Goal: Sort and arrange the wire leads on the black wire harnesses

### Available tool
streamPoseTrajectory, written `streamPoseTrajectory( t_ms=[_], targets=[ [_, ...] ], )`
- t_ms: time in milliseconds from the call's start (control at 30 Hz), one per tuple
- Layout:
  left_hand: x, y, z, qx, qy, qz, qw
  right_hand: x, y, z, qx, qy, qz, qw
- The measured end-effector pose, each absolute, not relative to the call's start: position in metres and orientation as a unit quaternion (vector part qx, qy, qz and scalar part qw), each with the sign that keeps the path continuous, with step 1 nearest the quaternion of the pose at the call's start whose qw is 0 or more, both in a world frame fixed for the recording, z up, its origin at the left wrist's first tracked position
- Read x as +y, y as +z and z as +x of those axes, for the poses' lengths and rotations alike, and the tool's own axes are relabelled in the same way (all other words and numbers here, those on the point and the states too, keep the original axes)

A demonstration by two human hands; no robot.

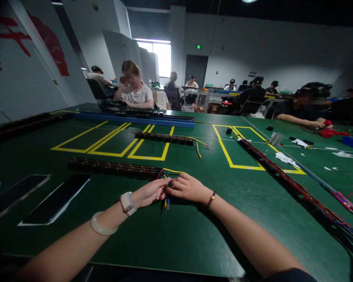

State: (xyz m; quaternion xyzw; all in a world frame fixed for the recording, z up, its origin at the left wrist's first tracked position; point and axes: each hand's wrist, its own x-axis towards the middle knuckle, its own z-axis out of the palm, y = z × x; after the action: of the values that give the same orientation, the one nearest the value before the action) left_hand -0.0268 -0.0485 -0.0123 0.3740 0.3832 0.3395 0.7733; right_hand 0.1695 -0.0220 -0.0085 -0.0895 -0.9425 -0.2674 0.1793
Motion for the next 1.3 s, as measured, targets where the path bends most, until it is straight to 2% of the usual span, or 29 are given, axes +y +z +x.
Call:
streamPoseTrajectory(
  t_ms=[167, 267, 433, 533, 700, 933, 1067, 1300],
  targets=[
    [-0.048, -0.013, -0.027, 0.385, 0.328, 0.382, 0.773, -0.021, -0.008, 0.165, -0.959, -0.212, -0.07, 0.174],
    [-0.049, -0.011, -0.028, 0.38, 0.303, 0.397, 0.779, -0.02, -0.007, 0.166, -0.97, -0.133, -0.077, 0.189],
    [-0.049, -0.01, -0.03, 0.364, 0.282, 0.405, 0.79, -0.019, 0.003, 0.164, -0.943, 0.08, -0.168, 0.276],
    [-0.048, -0.012, -0.033, 0.324, 0.293, 0.398, 0.807, -0.014, 0.016, 0.151, -0.907, 0.132, -0.224, 0.331],
    [-0.048, -0.016, -0.032, 0.34, 0.307, 0.398, 0.795, 0.003, 0.035, 0.109, -0.901, 0.098, -0.273, 0.322],
    [-0.05, -0.016, -0.027, 0.394, 0.325, 0.39, 0.766, 0.021, 0.035, 0.054, -0.945, -0.034, -0.246, 0.213],
    [-0.051, -0.013, -0.027, 0.411, 0.306, 0.404, 0.758, 0.019, 0.029, 0.042, -0.954, -0.067, -0.244, 0.16],
    [-0.053, -0.01, -0.026, 0.426, 0.3, 0.411, 0.748, 0.013, 0.024, 0.046, -0.942, -0.077, -0.28, 0.171]
  ],
)
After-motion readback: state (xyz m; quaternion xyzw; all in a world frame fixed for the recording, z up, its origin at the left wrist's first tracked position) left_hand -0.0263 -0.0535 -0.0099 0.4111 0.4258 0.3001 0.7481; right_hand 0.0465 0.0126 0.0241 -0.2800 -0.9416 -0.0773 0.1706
